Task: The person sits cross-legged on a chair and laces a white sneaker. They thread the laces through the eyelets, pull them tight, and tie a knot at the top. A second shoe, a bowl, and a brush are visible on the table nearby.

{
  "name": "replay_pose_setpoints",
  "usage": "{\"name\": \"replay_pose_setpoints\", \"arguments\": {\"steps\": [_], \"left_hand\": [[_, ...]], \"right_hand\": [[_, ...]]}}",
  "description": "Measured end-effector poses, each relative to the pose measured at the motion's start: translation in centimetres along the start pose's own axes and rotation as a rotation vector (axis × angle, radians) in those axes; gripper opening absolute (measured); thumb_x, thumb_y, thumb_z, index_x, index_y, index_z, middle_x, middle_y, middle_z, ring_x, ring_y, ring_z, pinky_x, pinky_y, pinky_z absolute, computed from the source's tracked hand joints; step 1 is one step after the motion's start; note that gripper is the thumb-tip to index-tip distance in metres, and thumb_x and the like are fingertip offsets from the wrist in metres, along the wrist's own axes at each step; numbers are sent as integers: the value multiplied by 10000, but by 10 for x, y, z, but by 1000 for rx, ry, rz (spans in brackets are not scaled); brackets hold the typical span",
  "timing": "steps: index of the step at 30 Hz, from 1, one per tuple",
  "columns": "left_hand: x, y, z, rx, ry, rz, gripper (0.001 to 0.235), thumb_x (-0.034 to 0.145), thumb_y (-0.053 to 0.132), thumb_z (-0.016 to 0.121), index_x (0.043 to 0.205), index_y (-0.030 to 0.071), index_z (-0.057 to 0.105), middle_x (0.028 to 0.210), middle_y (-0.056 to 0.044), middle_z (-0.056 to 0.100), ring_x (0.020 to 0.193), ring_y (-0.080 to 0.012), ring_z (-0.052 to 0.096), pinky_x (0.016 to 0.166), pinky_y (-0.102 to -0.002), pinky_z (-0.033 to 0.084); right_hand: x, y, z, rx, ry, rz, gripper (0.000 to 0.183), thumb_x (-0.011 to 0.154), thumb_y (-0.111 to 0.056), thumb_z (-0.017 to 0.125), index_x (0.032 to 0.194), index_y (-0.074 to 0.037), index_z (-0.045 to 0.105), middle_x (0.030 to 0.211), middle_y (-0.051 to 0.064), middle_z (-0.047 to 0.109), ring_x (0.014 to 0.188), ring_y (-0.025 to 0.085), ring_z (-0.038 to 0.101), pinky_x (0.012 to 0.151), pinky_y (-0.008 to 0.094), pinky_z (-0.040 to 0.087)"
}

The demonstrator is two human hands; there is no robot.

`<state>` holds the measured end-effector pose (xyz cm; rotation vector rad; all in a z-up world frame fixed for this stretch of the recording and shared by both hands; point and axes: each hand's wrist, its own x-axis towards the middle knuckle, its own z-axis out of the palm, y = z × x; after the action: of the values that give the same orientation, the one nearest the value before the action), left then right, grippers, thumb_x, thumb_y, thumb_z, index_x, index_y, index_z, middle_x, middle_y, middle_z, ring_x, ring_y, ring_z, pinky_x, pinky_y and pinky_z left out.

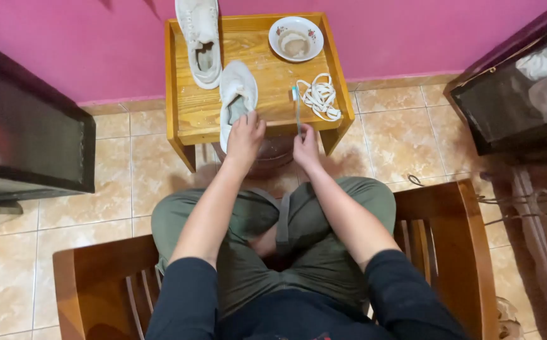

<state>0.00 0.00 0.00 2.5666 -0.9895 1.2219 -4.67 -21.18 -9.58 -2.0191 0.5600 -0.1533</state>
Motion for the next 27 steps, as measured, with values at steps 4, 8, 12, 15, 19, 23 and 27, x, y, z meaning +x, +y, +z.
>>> {"name": "replay_pose_setpoints", "arguments": {"steps": [4, 8, 12, 15, 19, 23, 27], "left_hand": [[5, -6, -16, -14, -16, 12, 123, 845, 161, 719, 879, 135, 604, 946, -116, 553, 758, -278, 573, 687, -375, 474], [7, -12, -70, -250, -88, -37, 492, 781, 244, 850, 1218, 90, 685, 1224, -197, 616, 1163, -413, 583, 1055, -522, 437], [-32, -6, -80, -410, 9, -84, 405, 932, 294, 735, 1305, 148, 673, 1330, -155, 616, 1280, -428, 556, 1117, -544, 427], [-48, -5, -79, -409, 30, -231, 529, 869, 325, 801, 1348, 170, 638, 1369, -157, 575, 1305, -454, 518, 1119, -578, 407], [-42, -12, -82, -416, 26, -525, 621, 830, 328, 851, 1342, 88, 593, 1456, -225, 483, 1348, -479, 470, 1107, -615, 389], [-51, -15, -71, -573, -37, -747, 813, 797, 202, 887, 1478, 50, 469, 1505, -266, 412, 1316, -471, 534, 1098, -572, 458], [-56, -18, -63, -572, -35, -762, 828, 815, 184, 876, 1509, 55, 442, 1481, -214, 471, 1351, -414, 525, 1126, -530, 441]], "right_hand": [[49, -35, 13, -70, 172, -310, 426, 908, -55, 545, 1332, -33, 587, 1175, 253, 594, 1167, 470, 602, 1023, 511, 508], [100, -47, 23, -45, 228, -351, 476, 930, -11, 487, 1403, -11, 538, 1231, 251, 508, 1224, 477, 559, 1099, 505, 468], [116, -73, 19, -89, 221, -288, 587, 890, 36, 447, 1470, -47, 481, 1245, 250, 491, 1237, 492, 554, 1107, 505, 460], [102, -90, 14, -190, 182, -226, 653, 859, 57, 476, 1484, -131, 489, 1242, 202, 487, 1224, 458, 579, 1091, 488, 484], [95, -97, 12, -222, 118, -142, 736, 820, 98, 473, 1513, -150, 461, 1280, 195, 472, 1257, 438, 567, 1113, 452, 476], [101, -88, 13, -246, 51, -153, 707, 848, 53, 470, 1526, -147, 455, 1275, 216, 503, 1265, 451, 565, 1095, 486, 478], [105, -83, 14, -330, 44, -212, 616, 901, -65, 536, 1505, -157, 456, 1246, 214, 549, 1235, 446, 583, 1042, 515, 503]]}}
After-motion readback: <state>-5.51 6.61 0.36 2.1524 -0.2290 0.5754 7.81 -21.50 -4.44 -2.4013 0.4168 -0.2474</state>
